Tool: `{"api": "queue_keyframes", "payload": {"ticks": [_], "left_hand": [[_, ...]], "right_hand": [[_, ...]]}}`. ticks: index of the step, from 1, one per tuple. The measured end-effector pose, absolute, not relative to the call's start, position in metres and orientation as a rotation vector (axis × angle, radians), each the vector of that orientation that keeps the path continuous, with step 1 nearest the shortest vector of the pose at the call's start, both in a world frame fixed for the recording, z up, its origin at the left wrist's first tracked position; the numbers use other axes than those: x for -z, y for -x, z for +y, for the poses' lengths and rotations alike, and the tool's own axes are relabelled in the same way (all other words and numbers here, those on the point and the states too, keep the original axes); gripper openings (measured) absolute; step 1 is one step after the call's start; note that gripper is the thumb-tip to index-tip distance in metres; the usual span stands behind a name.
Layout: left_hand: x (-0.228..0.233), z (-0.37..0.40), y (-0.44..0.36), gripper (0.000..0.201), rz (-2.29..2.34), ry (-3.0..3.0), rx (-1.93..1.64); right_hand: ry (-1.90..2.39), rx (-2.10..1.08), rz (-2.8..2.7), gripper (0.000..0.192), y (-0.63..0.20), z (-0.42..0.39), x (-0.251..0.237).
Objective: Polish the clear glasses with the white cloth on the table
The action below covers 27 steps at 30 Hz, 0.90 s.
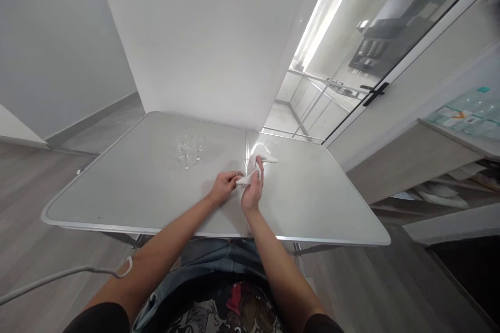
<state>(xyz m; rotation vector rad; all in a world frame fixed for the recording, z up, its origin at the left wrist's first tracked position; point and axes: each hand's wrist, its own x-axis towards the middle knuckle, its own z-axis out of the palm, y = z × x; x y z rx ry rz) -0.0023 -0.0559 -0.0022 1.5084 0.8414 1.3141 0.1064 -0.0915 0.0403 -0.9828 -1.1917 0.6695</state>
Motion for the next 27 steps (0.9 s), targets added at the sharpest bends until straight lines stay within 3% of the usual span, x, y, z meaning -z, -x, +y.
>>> {"api": "queue_keyframes", "payload": {"ticks": [7,12,15,18,23,27], "left_hand": [[0.003,-0.052,0.003,0.03,0.939,-1.72,-1.385],[0.009,-0.05,0.003,0.021,1.086,-1.997,-1.307],[0.01,-0.054,0.004,0.018,1.09,-2.174,-1.222],[0.008,-0.058,0.006,0.019,1.065,-2.274,-1.177],[0.007,-0.061,0.009,0.023,0.994,-2.308,-1.142],[0.004,-0.058,0.009,0.028,1.007,-2.161,-1.262]], "right_hand": [[1.015,-0.126,-2.153,0.044,-0.138,-0.073,-0.041],[0.951,-0.034,-2.537,0.029,-0.157,-0.055,-0.083],[1.148,-0.226,-2.578,0.021,-0.161,-0.042,-0.101],[1.296,-0.713,-2.396,0.029,-0.167,-0.024,-0.104],[1.442,-1.417,-1.804,0.02,-0.178,-0.01,-0.086],[1.455,-1.599,-1.27,0.022,-0.172,-0.021,-0.072]]}}
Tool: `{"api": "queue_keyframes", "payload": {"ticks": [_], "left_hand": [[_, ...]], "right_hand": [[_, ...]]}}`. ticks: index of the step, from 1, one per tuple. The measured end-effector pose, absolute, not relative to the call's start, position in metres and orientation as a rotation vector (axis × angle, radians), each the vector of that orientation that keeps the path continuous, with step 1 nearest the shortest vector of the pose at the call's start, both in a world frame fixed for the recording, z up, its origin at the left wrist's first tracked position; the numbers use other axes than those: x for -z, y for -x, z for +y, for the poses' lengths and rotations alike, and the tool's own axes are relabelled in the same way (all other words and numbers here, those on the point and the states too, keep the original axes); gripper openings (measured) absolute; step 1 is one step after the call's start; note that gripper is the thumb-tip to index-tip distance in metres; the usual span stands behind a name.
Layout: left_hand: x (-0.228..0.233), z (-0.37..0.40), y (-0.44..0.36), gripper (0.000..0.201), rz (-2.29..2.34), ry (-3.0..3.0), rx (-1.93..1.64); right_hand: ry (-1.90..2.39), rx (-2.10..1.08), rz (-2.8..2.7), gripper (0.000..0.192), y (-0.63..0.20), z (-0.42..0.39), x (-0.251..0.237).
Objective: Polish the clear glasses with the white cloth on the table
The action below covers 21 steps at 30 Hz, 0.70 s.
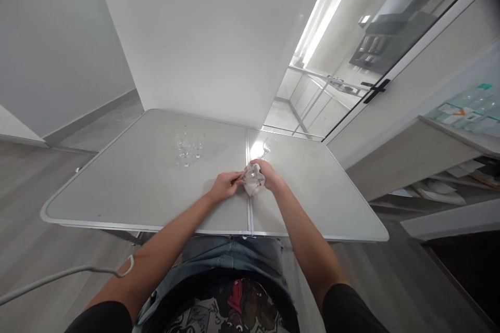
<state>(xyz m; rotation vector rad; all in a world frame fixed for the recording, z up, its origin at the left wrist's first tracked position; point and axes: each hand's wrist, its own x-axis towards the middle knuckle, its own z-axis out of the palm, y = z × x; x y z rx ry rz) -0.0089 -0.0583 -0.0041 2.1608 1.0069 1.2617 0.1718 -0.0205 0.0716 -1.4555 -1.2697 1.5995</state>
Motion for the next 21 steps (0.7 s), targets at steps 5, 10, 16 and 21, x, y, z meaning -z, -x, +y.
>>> {"api": "queue_keyframes", "payload": {"ticks": [5,10,16,21], "left_hand": [[-0.002,-0.057,0.006,0.04,0.975,-1.856,-1.386],[-0.006,-0.058,0.005,0.042,0.908,-1.659,-1.396],[-0.002,-0.056,0.005,0.041,0.932,-1.6,-1.412],[0.0,-0.055,0.005,0.041,0.959,-1.674,-1.381]], "right_hand": [[1.036,-1.271,-0.706,0.03,-0.131,-0.048,-0.054],[1.06,-0.761,-0.943,0.052,-0.096,-0.081,-0.037],[1.045,-0.28,-1.818,0.056,-0.137,-0.077,-0.035],[0.767,-0.305,-2.491,0.056,-0.185,-0.052,-0.074]]}}
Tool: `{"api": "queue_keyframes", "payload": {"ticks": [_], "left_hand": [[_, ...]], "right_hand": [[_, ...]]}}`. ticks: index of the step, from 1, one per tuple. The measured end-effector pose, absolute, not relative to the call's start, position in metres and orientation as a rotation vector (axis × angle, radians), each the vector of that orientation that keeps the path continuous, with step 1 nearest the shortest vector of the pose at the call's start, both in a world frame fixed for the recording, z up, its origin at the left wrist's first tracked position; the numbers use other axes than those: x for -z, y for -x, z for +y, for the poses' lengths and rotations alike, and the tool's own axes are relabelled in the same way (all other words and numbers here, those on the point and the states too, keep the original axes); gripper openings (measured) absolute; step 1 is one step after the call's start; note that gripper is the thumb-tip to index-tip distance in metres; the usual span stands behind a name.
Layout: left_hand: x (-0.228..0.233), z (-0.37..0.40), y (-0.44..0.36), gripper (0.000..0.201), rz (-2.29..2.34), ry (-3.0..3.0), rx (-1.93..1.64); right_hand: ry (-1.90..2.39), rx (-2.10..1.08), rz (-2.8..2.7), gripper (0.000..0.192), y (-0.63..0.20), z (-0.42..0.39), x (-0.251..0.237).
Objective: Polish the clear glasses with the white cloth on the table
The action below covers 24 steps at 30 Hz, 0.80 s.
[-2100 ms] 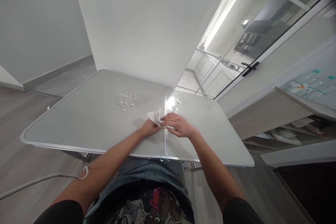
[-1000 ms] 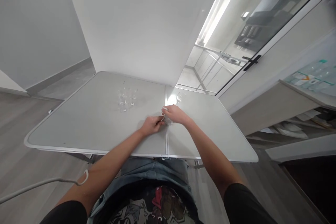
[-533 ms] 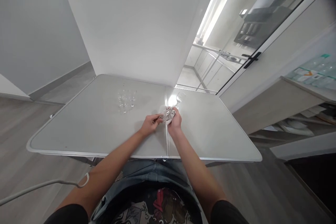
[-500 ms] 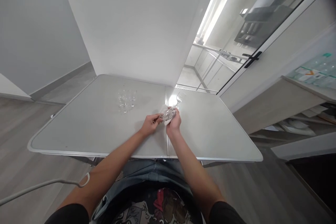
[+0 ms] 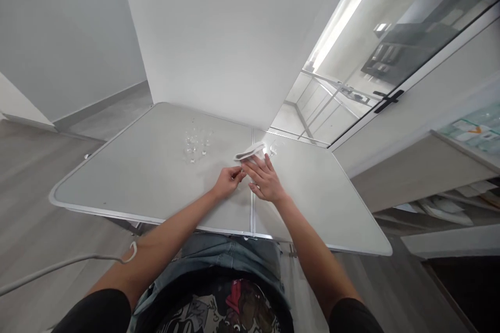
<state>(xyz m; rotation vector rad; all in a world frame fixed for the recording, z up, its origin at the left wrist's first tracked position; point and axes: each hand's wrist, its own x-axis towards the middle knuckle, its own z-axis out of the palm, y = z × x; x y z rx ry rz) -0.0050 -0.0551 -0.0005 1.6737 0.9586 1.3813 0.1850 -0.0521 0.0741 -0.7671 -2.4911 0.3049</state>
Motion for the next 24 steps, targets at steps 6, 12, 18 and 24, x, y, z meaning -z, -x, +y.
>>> {"api": "queue_keyframes", "payload": {"ticks": [6,12,18,24], "left_hand": [[0.001,-0.056,0.005,0.037,1.048,-1.908,-1.37],[0.007,-0.058,0.009,0.02,1.117,-2.272,-1.371],[0.014,-0.056,0.012,0.025,1.138,-2.369,-1.375],[0.007,-0.055,0.013,0.027,1.045,-2.155,-1.334]], "right_hand": [[0.641,-0.447,-2.689,0.043,-0.189,-0.042,-0.122],[1.143,-0.761,-2.508,0.025,-0.174,-0.03,-0.121],[1.609,-0.996,-2.148,0.048,-0.171,-0.031,-0.108],[0.938,-0.456,-2.569,0.037,-0.189,-0.049,-0.111]]}}
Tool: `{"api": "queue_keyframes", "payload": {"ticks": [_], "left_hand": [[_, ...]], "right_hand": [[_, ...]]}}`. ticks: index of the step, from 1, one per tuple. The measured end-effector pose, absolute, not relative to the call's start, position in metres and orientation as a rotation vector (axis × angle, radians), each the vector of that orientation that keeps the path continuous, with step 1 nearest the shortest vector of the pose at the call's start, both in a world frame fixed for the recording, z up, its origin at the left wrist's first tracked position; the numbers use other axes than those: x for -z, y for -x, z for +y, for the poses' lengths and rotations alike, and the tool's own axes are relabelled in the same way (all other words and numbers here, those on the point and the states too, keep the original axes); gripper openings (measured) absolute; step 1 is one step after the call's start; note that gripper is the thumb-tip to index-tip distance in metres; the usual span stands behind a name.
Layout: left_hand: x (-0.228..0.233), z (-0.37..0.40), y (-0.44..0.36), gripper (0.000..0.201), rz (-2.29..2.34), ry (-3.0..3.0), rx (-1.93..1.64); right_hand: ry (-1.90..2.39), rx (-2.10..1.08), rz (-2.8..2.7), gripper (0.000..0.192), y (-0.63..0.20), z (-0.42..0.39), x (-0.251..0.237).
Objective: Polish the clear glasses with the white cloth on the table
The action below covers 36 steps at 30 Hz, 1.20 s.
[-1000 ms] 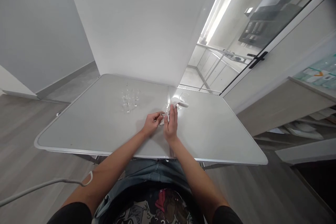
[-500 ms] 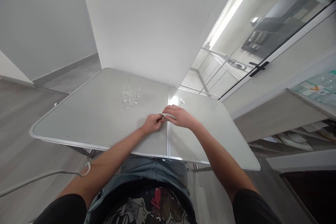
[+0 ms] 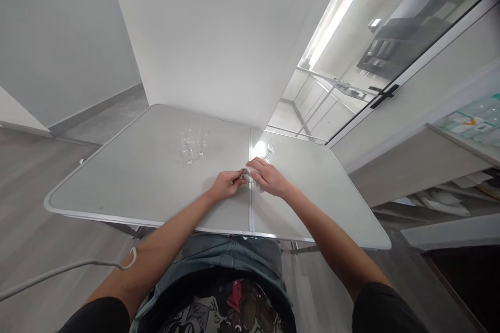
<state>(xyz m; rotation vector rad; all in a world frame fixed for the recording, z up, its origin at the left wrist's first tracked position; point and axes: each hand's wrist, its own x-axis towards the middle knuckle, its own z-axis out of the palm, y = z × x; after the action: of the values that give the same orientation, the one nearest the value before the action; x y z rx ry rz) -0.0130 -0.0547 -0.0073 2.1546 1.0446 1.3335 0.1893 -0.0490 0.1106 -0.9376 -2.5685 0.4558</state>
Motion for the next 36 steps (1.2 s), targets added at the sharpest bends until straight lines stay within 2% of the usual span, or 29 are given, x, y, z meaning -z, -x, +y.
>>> {"api": "queue_keyframes", "payload": {"ticks": [4,7,9,11,14,17,19,22,25,27,29,31,34,36], "left_hand": [[-0.007,-0.056,0.013,0.031,0.815,-1.896,-1.217],[-0.012,-0.058,0.01,0.035,0.678,-1.838,-1.09],[-0.01,-0.059,0.008,0.032,0.675,-1.914,-1.072],[-0.003,-0.059,0.007,0.027,0.753,-2.048,-1.127],[0.008,-0.058,0.008,0.024,1.003,-2.283,-1.274],[0.015,-0.057,0.011,0.027,1.206,-2.492,-1.305],[0.015,-0.057,0.012,0.03,1.26,-2.533,-1.294],[0.011,-0.057,0.01,0.025,1.204,-2.384,-1.304],[0.005,-0.057,0.008,0.027,0.948,-2.113,-1.248],[0.0,-0.057,0.006,0.032,0.775,-1.907,-1.159],[-0.003,-0.057,0.006,0.037,0.661,-1.72,-1.073],[-0.006,-0.057,0.005,0.041,0.613,-1.597,-1.056],[-0.007,-0.057,0.006,0.046,0.618,-1.546,-1.123],[-0.008,-0.057,0.007,0.048,0.633,-1.53,-1.154]], "right_hand": [[0.622,-0.279,-2.801,0.054,-0.22,-0.047,-0.114],[0.641,-0.092,-2.88,0.053,-0.233,-0.042,-0.109],[0.675,-0.097,-2.882,0.054,-0.23,-0.042,-0.103],[0.791,-0.199,-2.786,0.053,-0.218,-0.044,-0.096],[1.24,-0.469,-2.356,0.044,-0.19,-0.046,-0.089],[1.682,-0.874,-1.941,0.047,-0.169,-0.043,-0.089],[1.793,-1.043,-1.872,0.047,-0.164,-0.042,-0.092],[1.648,-0.805,-2.016,0.04,-0.169,-0.044,-0.094],[1.242,-0.433,-2.287,0.034,-0.185,-0.044,-0.091],[0.911,-0.348,-2.447,0.037,-0.196,-0.041,-0.088],[0.653,-0.365,-2.484,0.041,-0.201,-0.037,-0.085],[0.59,-0.433,-2.377,0.043,-0.198,-0.035,-0.082],[0.829,-0.599,-2.01,0.034,-0.179,-0.041,-0.076],[1.017,-0.781,-1.677,0.037,-0.162,-0.046,-0.073]]}}
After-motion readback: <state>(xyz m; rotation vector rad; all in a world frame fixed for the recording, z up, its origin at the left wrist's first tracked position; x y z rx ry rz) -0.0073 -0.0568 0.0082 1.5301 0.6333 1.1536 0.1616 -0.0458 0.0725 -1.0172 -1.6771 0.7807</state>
